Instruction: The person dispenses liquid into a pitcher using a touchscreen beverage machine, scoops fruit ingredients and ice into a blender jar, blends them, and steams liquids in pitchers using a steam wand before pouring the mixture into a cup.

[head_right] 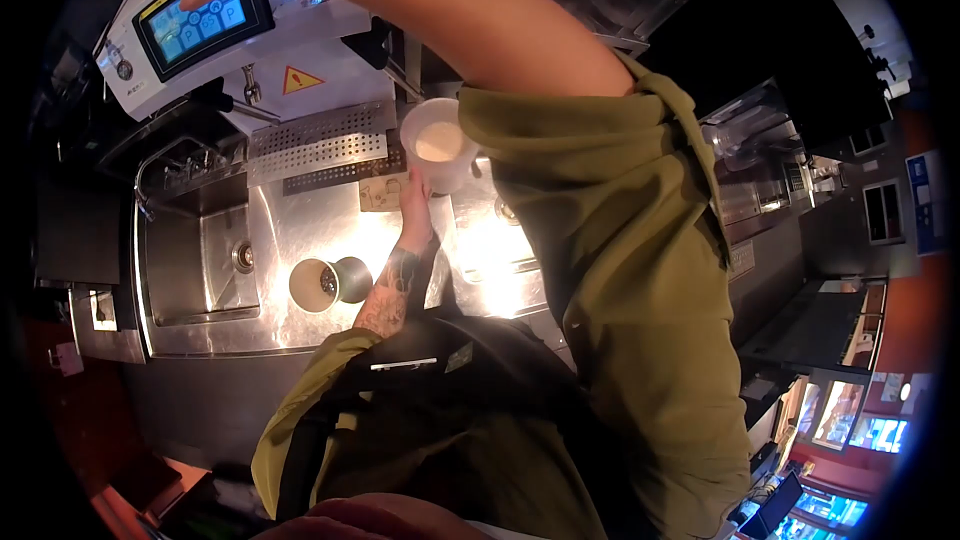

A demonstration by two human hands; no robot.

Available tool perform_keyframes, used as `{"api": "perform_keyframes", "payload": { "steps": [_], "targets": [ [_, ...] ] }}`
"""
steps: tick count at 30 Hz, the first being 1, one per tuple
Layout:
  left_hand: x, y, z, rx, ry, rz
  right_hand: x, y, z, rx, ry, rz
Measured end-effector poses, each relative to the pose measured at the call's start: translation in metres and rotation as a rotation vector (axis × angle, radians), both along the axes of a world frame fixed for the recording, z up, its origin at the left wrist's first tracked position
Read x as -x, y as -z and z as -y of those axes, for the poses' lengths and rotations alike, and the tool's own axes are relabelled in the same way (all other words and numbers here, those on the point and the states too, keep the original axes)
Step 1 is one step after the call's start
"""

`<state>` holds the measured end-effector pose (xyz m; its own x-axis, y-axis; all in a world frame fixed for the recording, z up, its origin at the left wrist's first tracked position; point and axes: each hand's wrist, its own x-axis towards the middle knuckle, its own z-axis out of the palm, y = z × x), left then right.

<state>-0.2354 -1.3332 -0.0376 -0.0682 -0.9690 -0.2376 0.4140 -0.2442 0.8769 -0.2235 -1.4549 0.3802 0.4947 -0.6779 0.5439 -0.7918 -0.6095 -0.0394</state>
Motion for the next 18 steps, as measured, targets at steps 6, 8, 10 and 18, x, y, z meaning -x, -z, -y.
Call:
{"api": "perform_keyframes", "payload": {
  "steps": [6, 8, 10, 18],
  "targets": [
    [0.007, -0.038, 0.034, 0.054, -0.1, 0.008, 0.0, 0.001, 0.003, -0.002, -0.013, 0.008],
    [0.005, -0.058, 0.034, 0.093, -0.116, -0.056, 0.001, 0.002, 0.004, -0.002, -0.016, 0.019],
    [0.007, -0.071, 0.032, 0.111, -0.173, -0.096, 0.0, 0.004, 0.004, 0.0, -0.025, 0.026],
    [-0.01, -0.082, 0.023, 0.201, -0.346, -0.018, 0.001, 0.003, -0.003, 0.093, 0.057, 0.051]
  ]
}}
